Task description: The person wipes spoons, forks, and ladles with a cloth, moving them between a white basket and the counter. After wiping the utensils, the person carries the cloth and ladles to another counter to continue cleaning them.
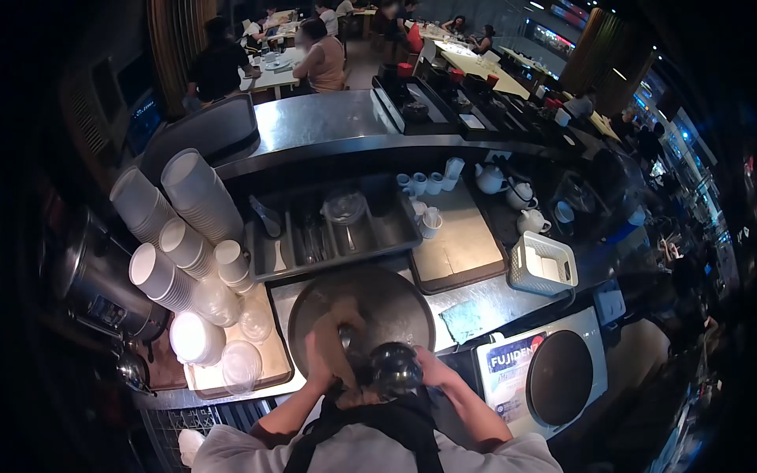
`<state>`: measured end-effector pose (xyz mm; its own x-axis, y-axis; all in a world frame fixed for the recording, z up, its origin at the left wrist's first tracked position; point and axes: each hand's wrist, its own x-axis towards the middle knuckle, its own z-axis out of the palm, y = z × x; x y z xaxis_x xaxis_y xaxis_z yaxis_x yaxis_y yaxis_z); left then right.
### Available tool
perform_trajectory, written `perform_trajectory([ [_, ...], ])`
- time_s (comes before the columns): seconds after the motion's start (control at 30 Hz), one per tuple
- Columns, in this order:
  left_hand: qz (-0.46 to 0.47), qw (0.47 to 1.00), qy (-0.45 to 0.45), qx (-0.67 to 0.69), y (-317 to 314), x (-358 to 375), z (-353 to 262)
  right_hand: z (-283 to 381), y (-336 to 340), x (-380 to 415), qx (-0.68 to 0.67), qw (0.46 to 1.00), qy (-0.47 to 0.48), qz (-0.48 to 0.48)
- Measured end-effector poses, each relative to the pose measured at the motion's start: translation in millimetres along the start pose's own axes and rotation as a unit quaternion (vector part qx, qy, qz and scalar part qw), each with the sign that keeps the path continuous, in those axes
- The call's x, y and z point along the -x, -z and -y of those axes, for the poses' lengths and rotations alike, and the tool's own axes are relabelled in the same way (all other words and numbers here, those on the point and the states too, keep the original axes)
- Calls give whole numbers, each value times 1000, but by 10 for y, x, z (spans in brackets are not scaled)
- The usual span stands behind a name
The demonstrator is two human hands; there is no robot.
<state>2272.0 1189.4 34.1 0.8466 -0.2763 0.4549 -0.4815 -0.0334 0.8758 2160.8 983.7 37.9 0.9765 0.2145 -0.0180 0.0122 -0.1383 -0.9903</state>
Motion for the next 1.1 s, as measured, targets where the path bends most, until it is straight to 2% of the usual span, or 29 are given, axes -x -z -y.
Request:
perform_trajectory([
  [0.03,27,994,91,57,-5,9,36,-75,-26,10,-38,996,7,-83],
  [0.07,44,976,184,108,-10,18,71,-125,-14,14,22,995,-78,-66],
  [0.1,28,916,287,279,-3,25,248,-235,-8,1,21,995,-78,-67],
  [0.13,11,817,378,436,13,18,434,-397,-39,-12,10,994,-85,-66],
  [0.17,-3,683,452,574,26,-71,431,-505,-87,-27,-1,994,-90,-68],
  [0.2,-17,705,465,535,63,-67,357,-589,-151,-2,-53,992,-41,-106],
  [0.23,-15,705,465,535,81,-65,394,-618,-184,23,-53,992,-41,-108],
  [0.27,59,664,444,599,151,-40,466,-646,-224,50,-145,983,-51,-99],
  [0.3,132,615,418,656,235,-19,518,-678,-243,52,-155,982,-57,-89],
  [0.33,70,758,467,450,336,-36,465,-703,-263,53,-165,981,-62,-78],
  [0.37,70,757,470,448,444,-73,519,-729,-282,54,-175,980,-68,-67],
  [0.4,135,856,373,331,554,-128,579,-567,-341,-28,-181,980,-28,-80],
  [0.5,119,896,274,328,513,-81,476,-521,-428,-178,-199,974,18,-104],
  [0.53,40,975,185,119,439,-73,403,-679,-380,-238,-231,967,-89,-67],
  [0.57,2,942,246,228,435,-97,277,-730,-326,-288,-195,971,-136,-40],
  [0.63,-122,823,339,439,429,-141,24,-831,-223,-384,-117,968,-221,26],
  [0.67,-154,741,411,509,431,-146,46,-657,-238,-377,-74,991,-101,-47],
  [0.7,-186,645,474,570,435,-123,83,-549,-237,-386,-32,992,22,-118],
  [0.73,-101,702,449,544,504,57,376,-523,-167,-372,19,996,-20,-79],
  [0.77,-112,698,452,543,552,129,704,-467,-147,-400,16,997,-27,-70],
  [0.8,-58,849,333,407,609,221,1030,-408,-155,-420,-61,996,-52,-41],
  [0.83,-62,871,307,379,642,228,1004,-402,-220,-382,-139,987,-80,-14],
  [0.87,-67,891,282,349,674,230,967,-459,-313,-326,-173,980,-76,-63],
  [0.9,-144,811,348,447,664,45,778,-537,-326,-329,-265,956,-108,-58],
  [0.93,-109,766,315,550,668,102,911,-612,-339,-330,-354,922,-140,-60],
  [0.97,-71,712,269,645,668,197,1032,-190,-400,-406,-349,923,-144,-79],
  [1.0,-83,719,293,625,550,201,921,-221,-431,-429,-412,901,-118,-70],
  [1.03,-97,748,332,566,334,263,757,-251,-444,-451,-472,875,-91,-63],
  [1.1,-82,816,367,438,-96,363,502,-104,-497,-544,-451,880,-120,-92],
])
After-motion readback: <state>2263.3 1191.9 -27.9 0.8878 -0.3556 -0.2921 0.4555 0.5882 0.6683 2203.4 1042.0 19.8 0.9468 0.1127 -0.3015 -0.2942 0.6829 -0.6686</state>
